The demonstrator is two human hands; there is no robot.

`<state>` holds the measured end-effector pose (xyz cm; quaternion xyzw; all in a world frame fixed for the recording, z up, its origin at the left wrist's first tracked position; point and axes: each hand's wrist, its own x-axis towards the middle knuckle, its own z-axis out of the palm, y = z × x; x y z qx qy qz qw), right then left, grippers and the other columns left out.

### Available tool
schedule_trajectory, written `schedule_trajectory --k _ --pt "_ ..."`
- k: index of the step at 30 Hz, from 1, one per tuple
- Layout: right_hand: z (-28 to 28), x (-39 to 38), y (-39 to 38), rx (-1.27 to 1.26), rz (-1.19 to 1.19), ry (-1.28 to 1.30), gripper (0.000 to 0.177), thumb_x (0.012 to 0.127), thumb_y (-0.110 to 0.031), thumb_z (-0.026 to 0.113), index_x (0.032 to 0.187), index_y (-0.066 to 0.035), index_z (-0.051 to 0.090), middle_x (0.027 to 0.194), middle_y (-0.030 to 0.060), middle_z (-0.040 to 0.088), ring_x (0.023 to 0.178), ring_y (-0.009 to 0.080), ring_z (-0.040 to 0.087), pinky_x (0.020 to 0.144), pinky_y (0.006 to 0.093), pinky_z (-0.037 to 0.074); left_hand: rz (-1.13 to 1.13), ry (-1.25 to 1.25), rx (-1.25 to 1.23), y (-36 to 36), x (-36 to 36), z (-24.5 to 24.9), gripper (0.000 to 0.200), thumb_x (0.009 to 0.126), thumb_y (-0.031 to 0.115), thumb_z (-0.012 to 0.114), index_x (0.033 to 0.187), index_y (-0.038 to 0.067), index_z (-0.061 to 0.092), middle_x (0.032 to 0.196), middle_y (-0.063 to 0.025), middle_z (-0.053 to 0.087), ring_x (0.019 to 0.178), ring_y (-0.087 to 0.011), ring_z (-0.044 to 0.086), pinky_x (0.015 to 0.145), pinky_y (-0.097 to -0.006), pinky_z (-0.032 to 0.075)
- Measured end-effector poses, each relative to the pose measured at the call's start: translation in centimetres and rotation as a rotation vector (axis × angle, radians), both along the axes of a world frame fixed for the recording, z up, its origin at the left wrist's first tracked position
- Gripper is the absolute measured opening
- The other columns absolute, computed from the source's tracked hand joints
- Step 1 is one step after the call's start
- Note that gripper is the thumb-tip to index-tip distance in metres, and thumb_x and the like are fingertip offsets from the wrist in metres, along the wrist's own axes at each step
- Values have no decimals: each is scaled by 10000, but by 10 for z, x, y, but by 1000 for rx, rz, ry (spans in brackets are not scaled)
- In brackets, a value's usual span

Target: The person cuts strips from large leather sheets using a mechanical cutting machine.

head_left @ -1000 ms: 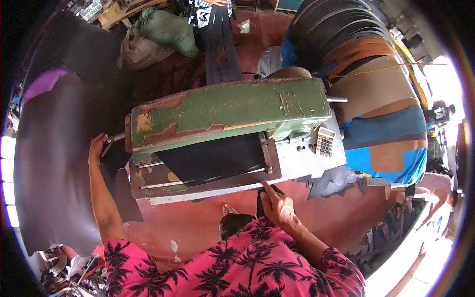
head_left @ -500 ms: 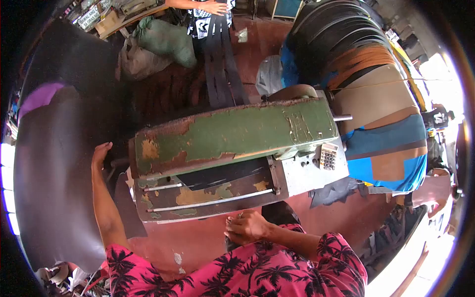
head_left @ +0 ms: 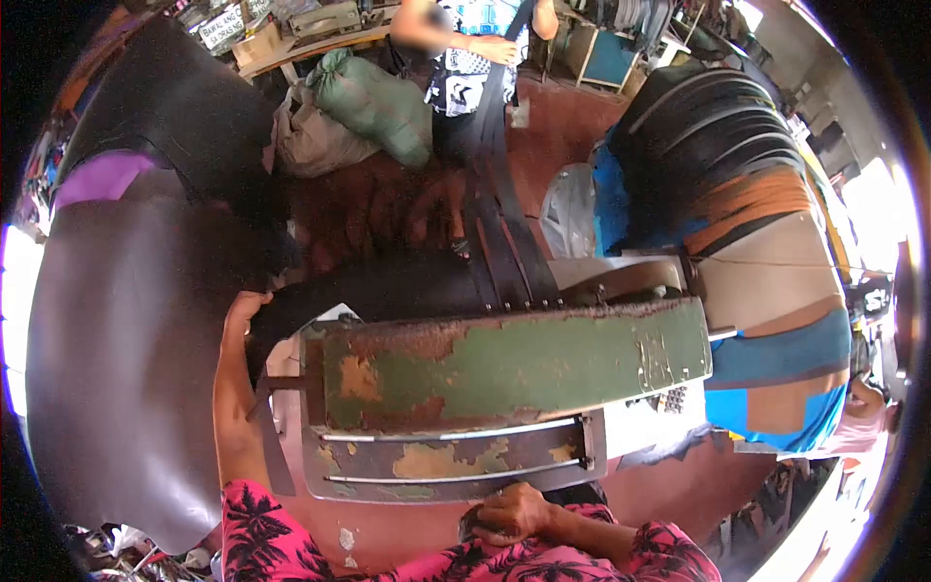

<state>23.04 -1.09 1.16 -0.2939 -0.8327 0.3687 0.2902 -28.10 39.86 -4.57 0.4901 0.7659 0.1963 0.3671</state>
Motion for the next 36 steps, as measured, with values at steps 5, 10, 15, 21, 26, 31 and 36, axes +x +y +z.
schedule_trajectory --k 5,10,15,21,26,31,36 --pt "5 4 0 -115 52 -85 245 800 -295 689 970 -120 681 840 75 668 727 267 669 576 391 542 58 31 -84 35 6 -31 328 834 233 745 1006 -44 719 969 -138 708 912 -229 645 827 -363 467" --pt "-96 10 -59 -36 69 -165 363 826 -343 665 1102 -107 674 1005 90 697 843 256 702 642 371 576 -16 155 -10 95 -1 -78 348 837 220 726 1026 -71 697 1004 -148 705 966 -238 633 841 -401 475" --pt "-30 7 -20 -187 64 -60 240 865 -350 625 970 -140 679 789 68 659 657 257 665 510 388 528 98 8 -19 124 39 -3 492 883 314 692 1159 -75 576 1299 -278 546 1113 -473 535 779 -756 385" --pt "-17 -4 -10 -27 -151 76 186 785 -296 682 760 -121 622 664 64 558 587 281 579 514 419 459 156 0 316 168 141 140 225 814 85 637 789 -137 609 788 -121 609 706 -197 565 599 -440 454" --pt "-28 -8 -21 78 -185 15 196 771 -306 687 714 -140 601 647 67 556 576 283 578 505 432 453 114 -154 477 248 146 184 140 752 25 582 784 -108 611 758 -86 576 681 -203 548 607 -426 442" --pt "-31 0 -18 72 -85 -159 216 849 -348 628 859 -136 667 727 91 622 670 279 633 556 419 504 198 -403 779 239 195 311 224 802 57 619 953 -106 650 956 -159 661 857 -230 604 742 -401 486" --pt "-31 -1 -26 132 -215 -239 184 846 -329 618 800 -151 621 587 101 575 540 338 597 496 454 474 80 -386 854 112 262 463 191 862 88 591 967 -50 673 874 -127 654 717 -251 614 621 -432 500"
